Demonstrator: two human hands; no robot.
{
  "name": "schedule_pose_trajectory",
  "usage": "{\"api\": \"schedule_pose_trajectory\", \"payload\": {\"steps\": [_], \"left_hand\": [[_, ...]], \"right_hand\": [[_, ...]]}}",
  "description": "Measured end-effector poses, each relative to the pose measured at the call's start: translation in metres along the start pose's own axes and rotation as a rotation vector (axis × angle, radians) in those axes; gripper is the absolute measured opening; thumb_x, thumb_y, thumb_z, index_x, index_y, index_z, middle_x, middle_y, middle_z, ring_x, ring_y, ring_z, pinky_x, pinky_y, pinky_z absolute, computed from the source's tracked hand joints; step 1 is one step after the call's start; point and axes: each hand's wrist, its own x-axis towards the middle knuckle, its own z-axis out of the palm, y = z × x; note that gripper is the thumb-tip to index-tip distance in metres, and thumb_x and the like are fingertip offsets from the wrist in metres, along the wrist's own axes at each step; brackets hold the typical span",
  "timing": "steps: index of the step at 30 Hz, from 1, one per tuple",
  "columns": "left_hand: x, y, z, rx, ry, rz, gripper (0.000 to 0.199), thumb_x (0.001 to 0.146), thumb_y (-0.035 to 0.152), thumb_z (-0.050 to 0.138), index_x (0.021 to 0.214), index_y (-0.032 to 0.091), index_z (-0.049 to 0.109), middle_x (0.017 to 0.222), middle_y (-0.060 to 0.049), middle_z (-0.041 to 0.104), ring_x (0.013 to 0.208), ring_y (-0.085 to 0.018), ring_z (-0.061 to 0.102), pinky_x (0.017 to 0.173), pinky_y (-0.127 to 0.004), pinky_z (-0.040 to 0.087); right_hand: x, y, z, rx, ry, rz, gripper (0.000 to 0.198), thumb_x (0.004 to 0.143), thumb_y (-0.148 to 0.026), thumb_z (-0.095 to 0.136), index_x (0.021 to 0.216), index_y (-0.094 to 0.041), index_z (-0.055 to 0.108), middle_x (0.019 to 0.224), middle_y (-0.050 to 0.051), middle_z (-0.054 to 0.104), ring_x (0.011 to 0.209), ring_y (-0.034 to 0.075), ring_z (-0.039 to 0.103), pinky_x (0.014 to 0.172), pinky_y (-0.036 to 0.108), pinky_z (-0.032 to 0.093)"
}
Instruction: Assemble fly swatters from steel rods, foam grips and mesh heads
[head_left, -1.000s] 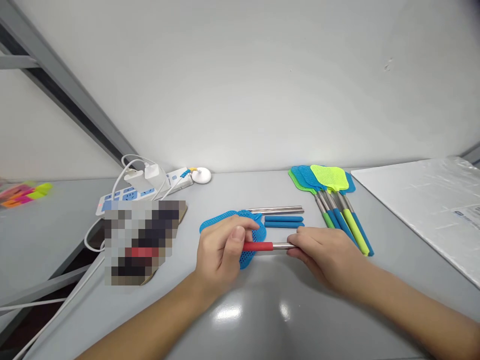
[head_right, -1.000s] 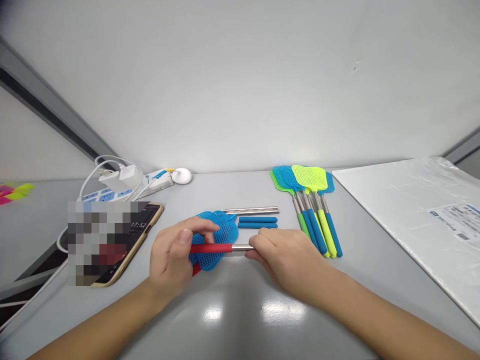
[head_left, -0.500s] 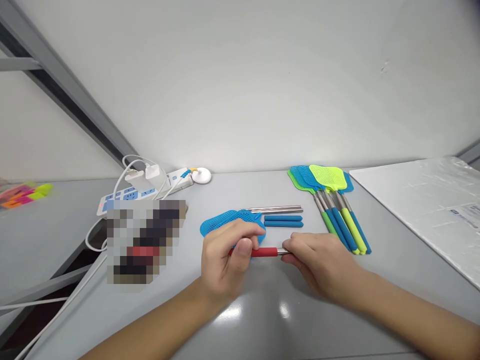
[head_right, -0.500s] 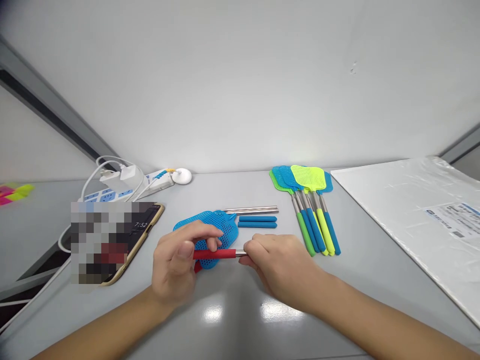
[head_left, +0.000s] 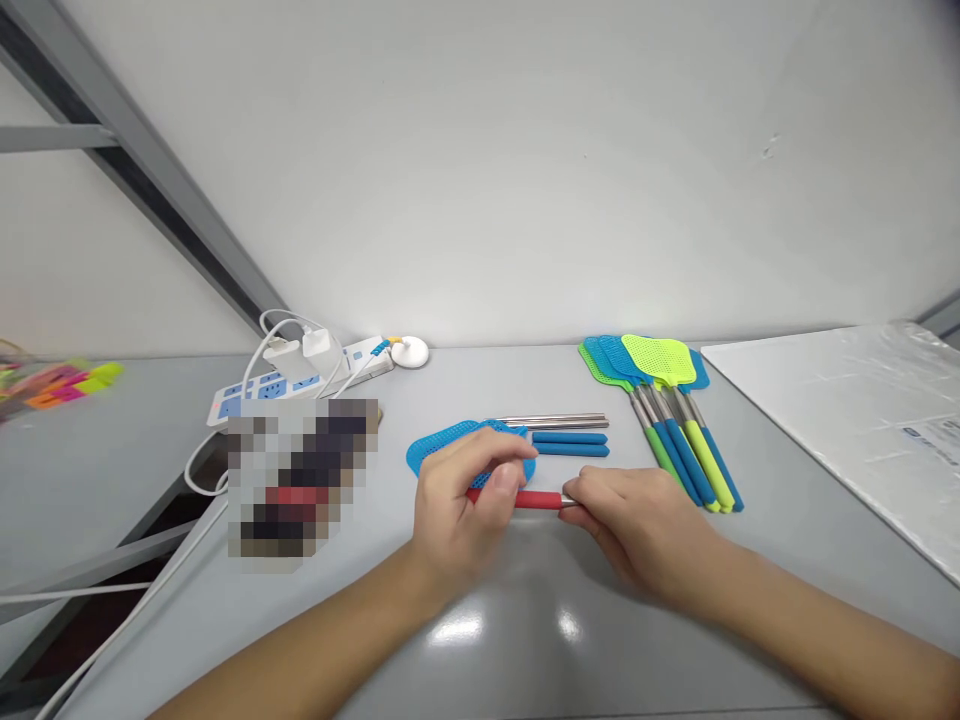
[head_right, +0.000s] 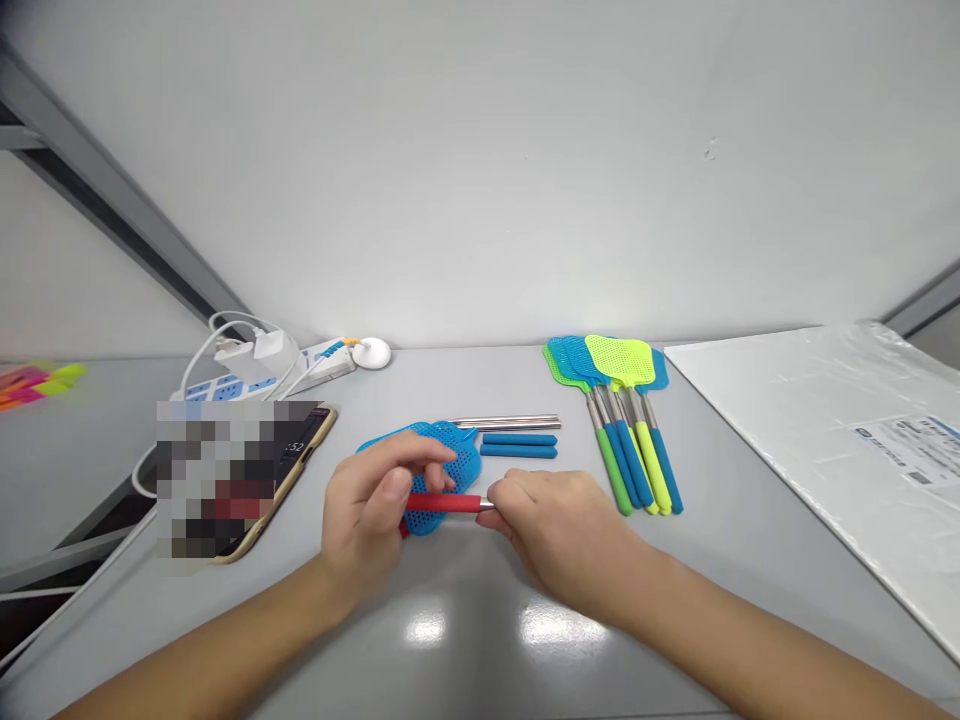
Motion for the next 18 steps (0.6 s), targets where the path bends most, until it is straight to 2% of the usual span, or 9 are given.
{"api": "schedule_pose_trajectory", "payload": {"steps": [2,4,7,9,11,13,16,18], "left_hand": [[0.008,0.001,-0.004,0.166,-0.057,0.051,0.028,0.097,0.032,0.044,0.090,0.017,0.066,0.072,-0.002,0.063,0.066,-0.014,0.058,0.062,-0.029,0.046],[0.015,-0.001,-0.009,0.408,-0.198,0.160,0.027,0.097,0.031,0.045,0.086,0.016,0.065,0.073,-0.003,0.063,0.068,-0.015,0.057,0.064,-0.030,0.044],[0.017,-0.008,-0.014,0.760,-0.431,0.324,0.035,0.099,0.041,0.044,0.083,0.016,0.063,0.072,-0.004,0.063,0.074,-0.020,0.058,0.071,-0.036,0.043],[0.014,-0.013,-0.013,0.895,-0.521,0.351,0.033,0.101,0.037,0.039,0.088,0.017,0.061,0.075,-0.004,0.064,0.077,-0.021,0.059,0.075,-0.038,0.042],[0.011,-0.014,-0.013,0.927,-0.565,0.298,0.028,0.103,0.029,0.034,0.095,0.018,0.059,0.081,-0.004,0.065,0.078,-0.021,0.061,0.072,-0.036,0.041],[0.013,-0.013,-0.016,0.914,-0.568,0.152,0.026,0.102,0.030,0.033,0.097,0.019,0.057,0.082,-0.004,0.066,0.071,-0.020,0.061,0.062,-0.032,0.037],[0.025,-0.012,-0.029,0.910,-0.444,-0.133,0.029,0.101,0.040,0.034,0.091,0.021,0.054,0.071,-0.002,0.063,0.057,-0.019,0.057,0.052,-0.030,0.028],[0.034,-0.016,-0.041,0.905,-0.350,-0.232,0.031,0.100,0.042,0.035,0.086,0.021,0.053,0.069,-0.002,0.062,0.057,-0.019,0.056,0.053,-0.030,0.026]], "right_hand": [[0.003,0.003,-0.005,-0.024,0.039,-0.017,0.031,0.102,-0.030,0.039,0.079,-0.018,0.056,0.064,-0.003,0.052,0.054,0.011,0.042,0.050,0.027,0.026],[0.006,0.009,-0.008,-0.054,0.095,-0.032,0.025,0.101,-0.030,0.044,0.085,-0.018,0.059,0.067,-0.002,0.054,0.058,0.013,0.045,0.052,0.027,0.028],[0.008,0.018,-0.004,-0.099,0.177,-0.048,0.012,0.097,-0.027,0.053,0.095,-0.019,0.062,0.074,0.001,0.058,0.065,0.014,0.050,0.060,0.027,0.035],[0.009,0.022,0.001,-0.126,0.213,-0.075,0.008,0.094,-0.025,0.058,0.099,-0.020,0.061,0.078,0.002,0.060,0.070,0.016,0.052,0.066,0.030,0.039],[0.009,0.022,0.005,-0.144,0.249,-0.070,0.015,0.092,-0.022,0.061,0.107,-0.020,0.060,0.088,0.005,0.062,0.080,0.019,0.056,0.075,0.033,0.044],[0.010,0.020,0.006,-0.155,0.339,-0.002,0.032,0.090,-0.021,0.062,0.121,-0.020,0.054,0.107,0.011,0.059,0.099,0.024,0.057,0.086,0.040,0.046],[0.008,0.013,0.008,-0.163,0.479,0.102,0.053,0.087,-0.019,0.063,0.136,-0.023,0.043,0.125,0.016,0.050,0.119,0.032,0.050,0.098,0.051,0.044],[0.006,0.005,0.013,-0.145,0.398,0.049,0.057,0.087,-0.018,0.061,0.140,-0.022,0.040,0.132,0.017,0.047,0.126,0.033,0.045,0.102,0.054,0.043]]}}
